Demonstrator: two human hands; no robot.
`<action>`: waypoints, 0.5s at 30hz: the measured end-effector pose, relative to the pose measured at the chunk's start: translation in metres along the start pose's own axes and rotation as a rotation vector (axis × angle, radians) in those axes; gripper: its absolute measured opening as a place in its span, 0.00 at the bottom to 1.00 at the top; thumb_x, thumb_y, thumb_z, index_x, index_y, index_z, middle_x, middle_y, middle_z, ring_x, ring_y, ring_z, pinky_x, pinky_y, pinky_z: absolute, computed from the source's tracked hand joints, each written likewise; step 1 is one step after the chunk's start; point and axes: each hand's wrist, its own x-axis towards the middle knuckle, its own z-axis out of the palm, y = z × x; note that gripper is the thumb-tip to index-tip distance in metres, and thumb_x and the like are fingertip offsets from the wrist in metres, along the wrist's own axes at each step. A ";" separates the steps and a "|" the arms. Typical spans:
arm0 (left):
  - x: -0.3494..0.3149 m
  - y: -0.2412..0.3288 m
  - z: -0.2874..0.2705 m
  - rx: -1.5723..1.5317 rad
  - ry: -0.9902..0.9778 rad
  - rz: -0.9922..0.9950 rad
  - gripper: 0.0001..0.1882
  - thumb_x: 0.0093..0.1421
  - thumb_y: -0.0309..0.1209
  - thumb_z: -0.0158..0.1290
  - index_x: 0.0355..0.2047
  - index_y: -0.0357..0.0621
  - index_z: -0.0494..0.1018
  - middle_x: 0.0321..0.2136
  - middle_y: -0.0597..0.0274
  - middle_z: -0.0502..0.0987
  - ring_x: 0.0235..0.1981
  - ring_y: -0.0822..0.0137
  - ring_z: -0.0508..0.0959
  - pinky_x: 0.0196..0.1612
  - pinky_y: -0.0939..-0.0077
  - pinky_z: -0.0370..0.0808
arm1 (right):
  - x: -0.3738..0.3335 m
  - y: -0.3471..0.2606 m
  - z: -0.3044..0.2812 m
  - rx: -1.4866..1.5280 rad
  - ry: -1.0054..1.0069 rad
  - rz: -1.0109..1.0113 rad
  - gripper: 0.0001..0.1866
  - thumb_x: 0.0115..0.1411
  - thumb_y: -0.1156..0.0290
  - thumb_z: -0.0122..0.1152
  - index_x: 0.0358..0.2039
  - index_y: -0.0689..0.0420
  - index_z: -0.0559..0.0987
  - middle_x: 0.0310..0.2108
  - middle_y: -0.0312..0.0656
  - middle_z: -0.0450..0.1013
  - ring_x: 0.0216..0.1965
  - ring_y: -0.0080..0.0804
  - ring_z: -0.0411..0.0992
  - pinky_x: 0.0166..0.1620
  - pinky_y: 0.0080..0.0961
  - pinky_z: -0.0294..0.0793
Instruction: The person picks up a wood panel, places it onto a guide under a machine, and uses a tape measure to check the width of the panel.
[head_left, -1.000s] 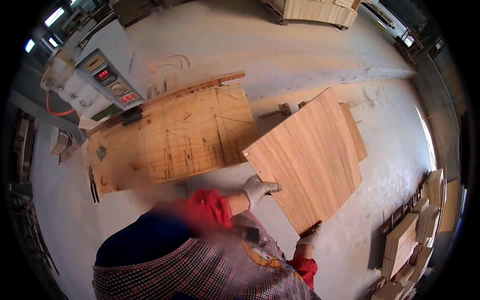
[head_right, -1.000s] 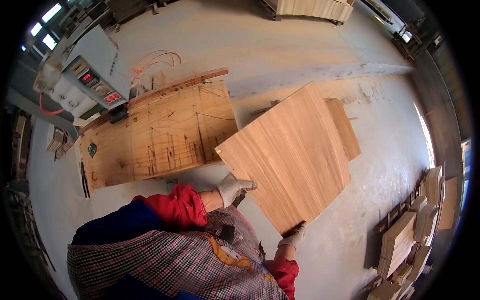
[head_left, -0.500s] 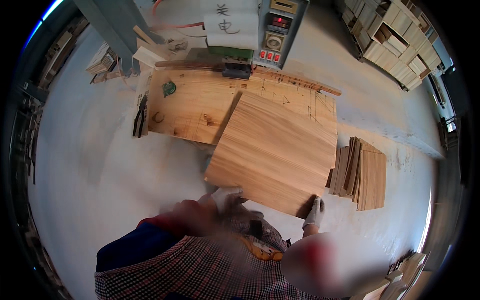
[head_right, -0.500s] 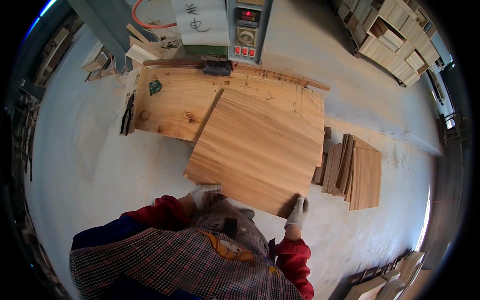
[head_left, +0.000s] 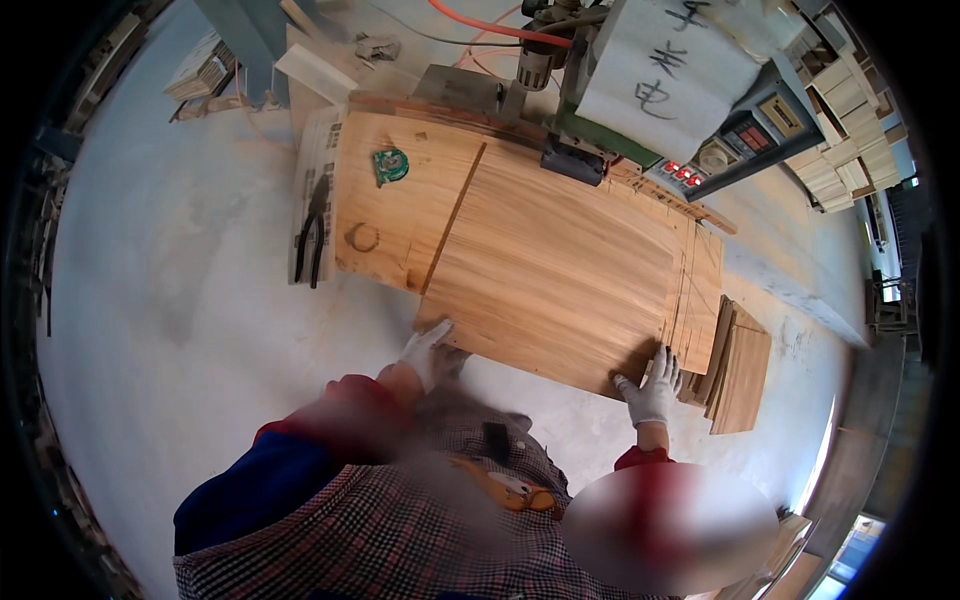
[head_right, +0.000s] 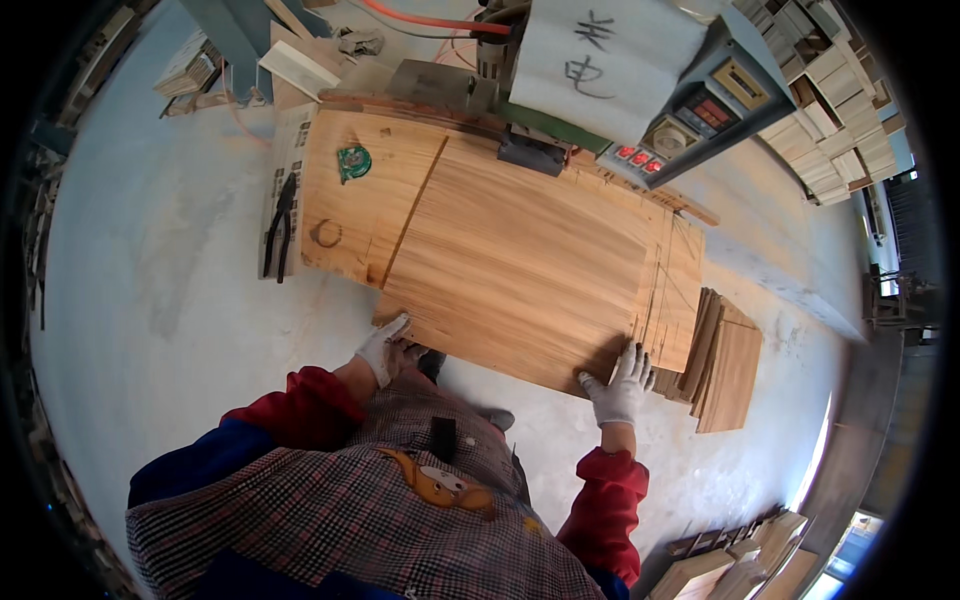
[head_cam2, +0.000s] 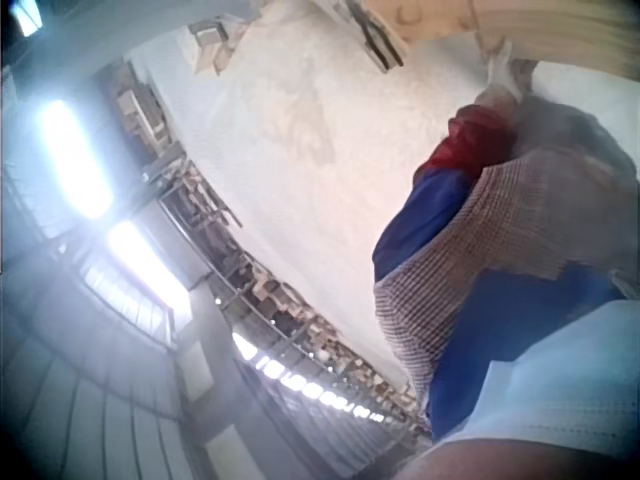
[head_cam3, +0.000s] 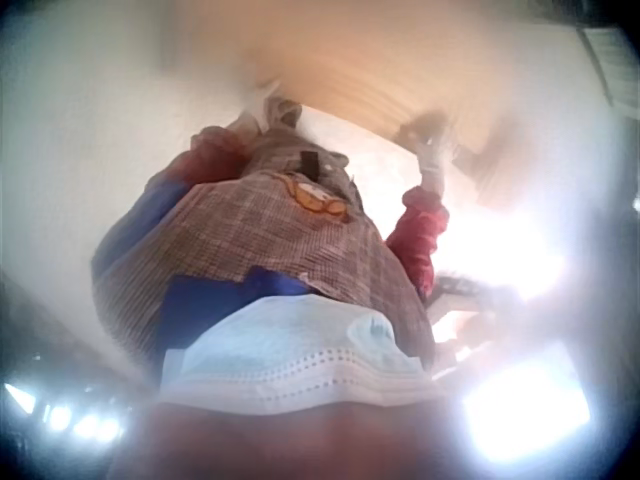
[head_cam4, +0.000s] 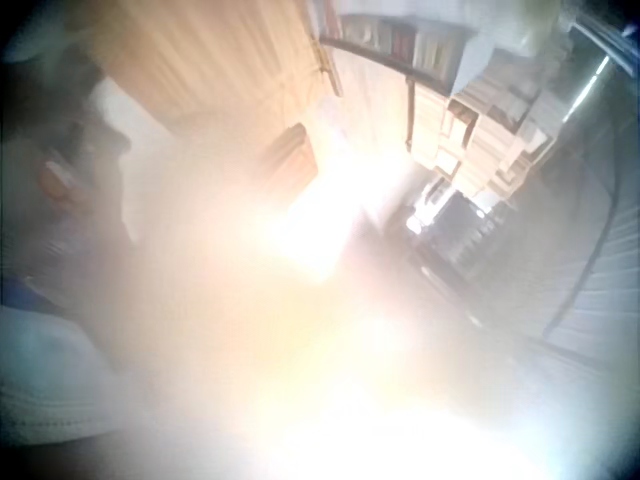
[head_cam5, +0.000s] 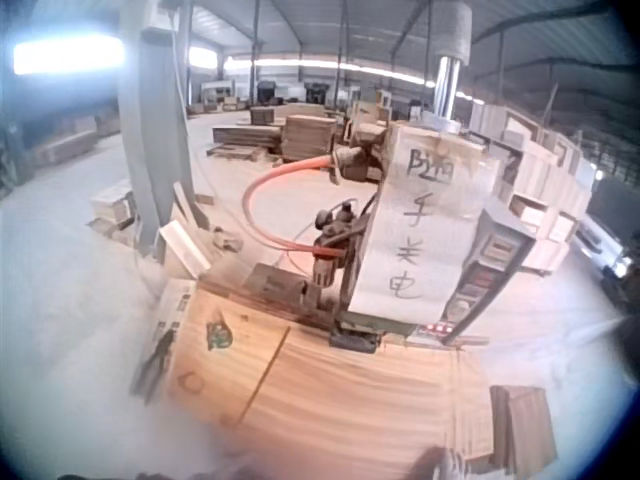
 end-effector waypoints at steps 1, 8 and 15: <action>0.003 0.002 -0.005 0.013 -0.014 -0.008 0.25 0.54 0.40 0.52 0.50 0.50 0.60 0.46 0.60 0.67 0.47 0.57 0.68 0.41 0.65 0.65 | 0.006 0.002 -0.005 0.089 -0.048 -0.003 0.58 0.34 0.51 0.70 0.60 0.60 0.47 0.60 0.52 0.47 0.61 0.50 0.43 0.61 0.42 0.41; 0.006 0.021 -0.013 -0.038 -0.056 -0.082 0.26 0.52 0.35 0.55 0.51 0.48 0.59 0.46 0.56 0.67 0.49 0.55 0.65 0.50 0.57 0.65 | -0.007 -0.031 -0.016 -0.321 -0.221 -0.006 0.61 0.29 0.53 0.72 0.61 0.53 0.45 0.61 0.50 0.45 0.62 0.48 0.40 0.62 0.41 0.39; 0.026 0.031 -0.011 0.004 -0.092 0.020 0.22 0.52 0.38 0.56 0.44 0.45 0.64 0.38 0.57 0.70 0.39 0.60 0.71 0.43 0.63 0.72 | 0.030 -0.022 0.000 -0.077 -0.003 0.032 0.53 0.32 0.60 0.72 0.58 0.56 0.54 0.59 0.52 0.50 0.61 0.50 0.45 0.61 0.39 0.46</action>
